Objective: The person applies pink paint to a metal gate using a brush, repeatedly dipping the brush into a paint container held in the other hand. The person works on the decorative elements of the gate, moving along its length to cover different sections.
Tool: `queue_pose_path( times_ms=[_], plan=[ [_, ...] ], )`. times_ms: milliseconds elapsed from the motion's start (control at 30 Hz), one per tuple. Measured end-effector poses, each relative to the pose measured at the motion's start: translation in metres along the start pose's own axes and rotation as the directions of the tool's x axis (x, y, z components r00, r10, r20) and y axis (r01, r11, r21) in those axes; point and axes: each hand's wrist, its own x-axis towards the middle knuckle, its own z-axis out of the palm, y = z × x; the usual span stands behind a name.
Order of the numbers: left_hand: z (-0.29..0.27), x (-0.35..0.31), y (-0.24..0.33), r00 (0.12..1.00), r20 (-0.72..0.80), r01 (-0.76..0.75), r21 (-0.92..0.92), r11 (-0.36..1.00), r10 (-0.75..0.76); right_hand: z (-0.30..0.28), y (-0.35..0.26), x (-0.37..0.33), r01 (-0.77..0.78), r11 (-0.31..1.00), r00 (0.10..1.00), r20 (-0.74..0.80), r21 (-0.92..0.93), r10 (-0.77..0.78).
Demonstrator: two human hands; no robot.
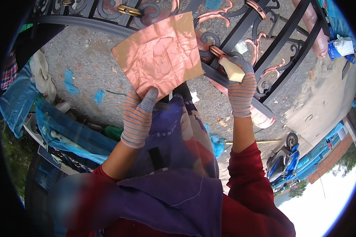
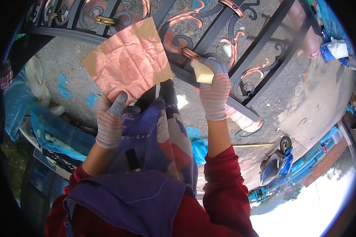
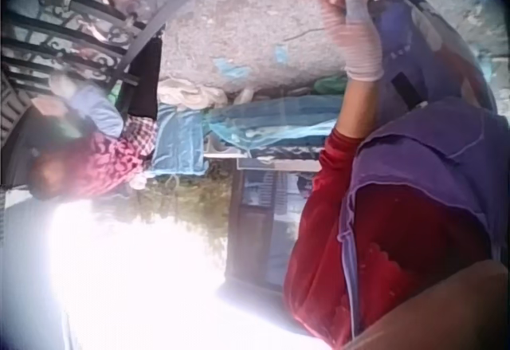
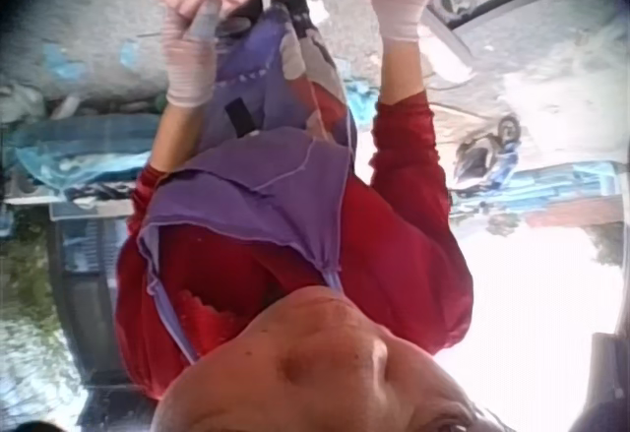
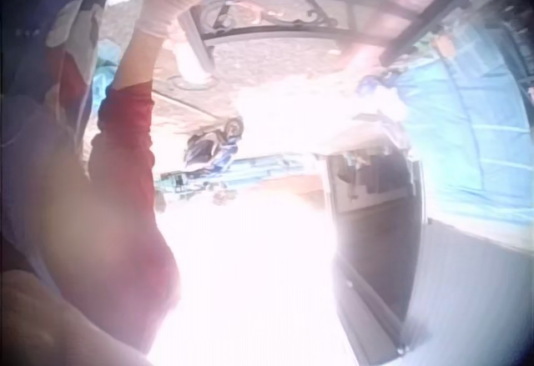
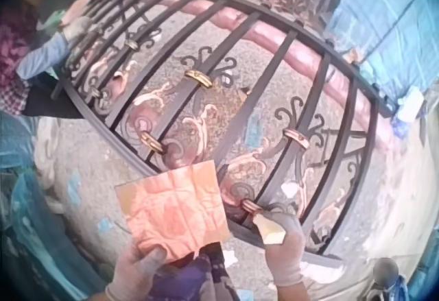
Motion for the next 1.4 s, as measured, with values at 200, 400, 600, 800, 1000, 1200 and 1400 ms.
queue_pose_path(
  times_ms=[200,400,600,800,1000,1200,1400],
  plan=[
    [0.013,-0.003,0.013,0.999,-0.023,0.021,-0.155,0.988,-0.025,-0.014,0.013,0.001,-0.199,0.963,0.979,-0.016,0.185,0.205],
    [0.012,-0.003,0.002,0.999,-0.033,-0.003,-0.011,1.000,0.002,-0.005,0.009,0.000,-0.047,0.999,0.998,-0.044,0.016,0.048],
    [0.014,-0.007,0.011,0.999,-0.038,-0.017,-0.093,0.996,0.014,-0.010,0.007,-0.007,-0.126,0.992,0.990,-0.060,0.031,0.127],
    [0.012,-0.010,0.012,0.996,-0.053,-0.081,-0.051,0.995,0.078,-0.002,0.009,-0.017,-0.149,0.980,0.983,-0.090,0.133,0.162],
    [0.022,-0.008,0.030,0.993,-0.060,-0.109,-0.129,0.986,0.102,0.000,-0.001,-0.015,0.008,0.998,0.995,-0.100,0.066,-0.001],
    [0.019,0.001,0.037,0.995,0.071,-0.056,-0.128,0.990,0.065,-0.022,-0.007,-0.023,-0.281,0.830,0.905,-0.155,0.482,0.396],
    [0.006,0.015,0.046,0.969,0.238,-0.108,0.134,0.985,0.074,-0.007,-0.100,-0.021,-0.332,0.936,0.938,-0.067,0.118,0.341]
  ],
)
